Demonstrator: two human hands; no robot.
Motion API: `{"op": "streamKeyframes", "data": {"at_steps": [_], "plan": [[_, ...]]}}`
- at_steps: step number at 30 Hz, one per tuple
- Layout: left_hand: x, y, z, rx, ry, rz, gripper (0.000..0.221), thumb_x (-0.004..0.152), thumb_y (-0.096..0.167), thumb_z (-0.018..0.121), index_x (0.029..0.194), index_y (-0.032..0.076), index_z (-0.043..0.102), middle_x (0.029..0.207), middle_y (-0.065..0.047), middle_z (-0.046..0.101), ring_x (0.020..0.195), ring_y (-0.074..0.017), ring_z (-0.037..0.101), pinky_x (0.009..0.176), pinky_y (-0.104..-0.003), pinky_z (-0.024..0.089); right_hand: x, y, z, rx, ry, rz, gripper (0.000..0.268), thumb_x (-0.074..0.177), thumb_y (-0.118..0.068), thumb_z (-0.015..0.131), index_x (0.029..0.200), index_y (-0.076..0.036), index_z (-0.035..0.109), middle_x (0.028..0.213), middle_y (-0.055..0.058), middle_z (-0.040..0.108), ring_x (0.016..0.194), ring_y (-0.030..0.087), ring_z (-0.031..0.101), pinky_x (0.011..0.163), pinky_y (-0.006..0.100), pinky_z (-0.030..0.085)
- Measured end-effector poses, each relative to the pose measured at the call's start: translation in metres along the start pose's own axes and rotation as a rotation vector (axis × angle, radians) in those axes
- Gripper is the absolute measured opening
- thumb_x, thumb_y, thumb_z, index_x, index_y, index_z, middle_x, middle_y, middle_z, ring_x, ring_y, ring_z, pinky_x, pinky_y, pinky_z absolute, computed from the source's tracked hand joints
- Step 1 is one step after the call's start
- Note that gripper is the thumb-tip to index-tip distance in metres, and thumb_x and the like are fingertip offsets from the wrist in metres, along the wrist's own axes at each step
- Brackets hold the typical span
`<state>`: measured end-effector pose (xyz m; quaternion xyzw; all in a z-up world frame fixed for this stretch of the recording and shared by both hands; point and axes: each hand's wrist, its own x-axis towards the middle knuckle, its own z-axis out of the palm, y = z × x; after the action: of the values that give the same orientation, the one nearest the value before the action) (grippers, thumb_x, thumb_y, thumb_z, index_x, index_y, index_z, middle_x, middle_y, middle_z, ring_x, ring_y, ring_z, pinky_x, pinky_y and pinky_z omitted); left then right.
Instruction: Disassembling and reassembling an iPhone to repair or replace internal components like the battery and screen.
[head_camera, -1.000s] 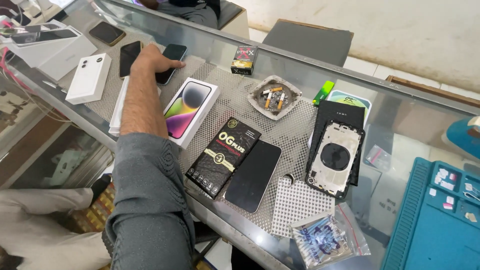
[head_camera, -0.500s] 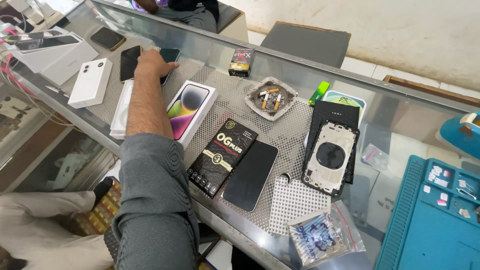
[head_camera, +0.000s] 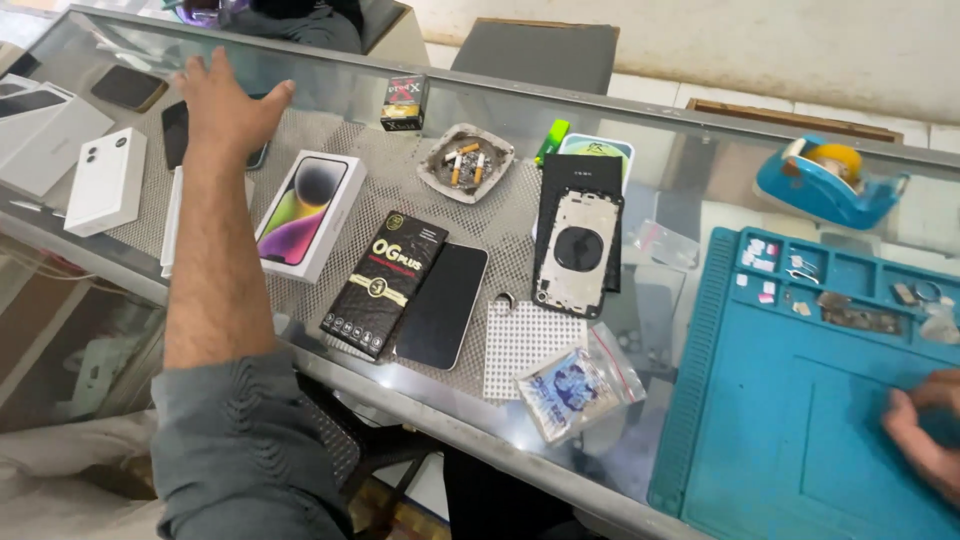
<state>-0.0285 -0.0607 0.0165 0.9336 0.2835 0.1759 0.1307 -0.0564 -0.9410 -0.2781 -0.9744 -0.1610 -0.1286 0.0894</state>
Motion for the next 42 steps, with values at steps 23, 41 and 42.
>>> {"op": "streamKeyframes", "data": {"at_steps": [23, 41, 42], "plan": [[-0.295, 0.156, 0.033, 0.024, -0.301, 0.595, 0.048, 0.091, 0.033, 0.066, 0.13, 0.006, 0.07, 0.116, -0.01, 0.064, 0.115, -0.028, 0.046, 0.097, -0.05, 0.042, 0.013, -0.162, -0.161, 0.161, 0.379, -0.561, 0.009, 0.092, -0.021, 0.081, 0.097, -0.016, 0.076, 0.104, 0.006, 0.071, 0.095, 0.024, 0.067, 0.07, 0.035, 0.054], [-0.565, 0.223, 0.134, -0.945, -1.405, 0.765, 0.015, 0.098, 0.017, 0.065, 0.097, 0.006, 0.075, 0.083, -0.012, 0.075, 0.081, -0.0209, 0.074, 0.078, -0.034, 0.059, 0.025, -0.134, -0.169, 0.329, 0.542, -0.493, 0.015, 0.087, -0.008, 0.079, 0.101, -0.011, 0.075, 0.096, 0.005, 0.069, 0.088, 0.027, 0.065, 0.082, 0.038, 0.056], [-0.587, 0.219, 0.177, -0.751, -1.854, 0.668, 0.034, 0.108, 0.03, 0.058, 0.107, 0.0, 0.074, 0.089, -0.012, 0.077, 0.085, -0.0165, 0.075, 0.079, -0.027, 0.06, 0.023, -0.137, -0.176, 0.343, 0.537, -0.489, 0.013, 0.09, -0.005, 0.076, 0.102, -0.005, 0.076, 0.1, 0.009, 0.072, 0.091, 0.029, 0.063, 0.08, 0.04, 0.054]]}}
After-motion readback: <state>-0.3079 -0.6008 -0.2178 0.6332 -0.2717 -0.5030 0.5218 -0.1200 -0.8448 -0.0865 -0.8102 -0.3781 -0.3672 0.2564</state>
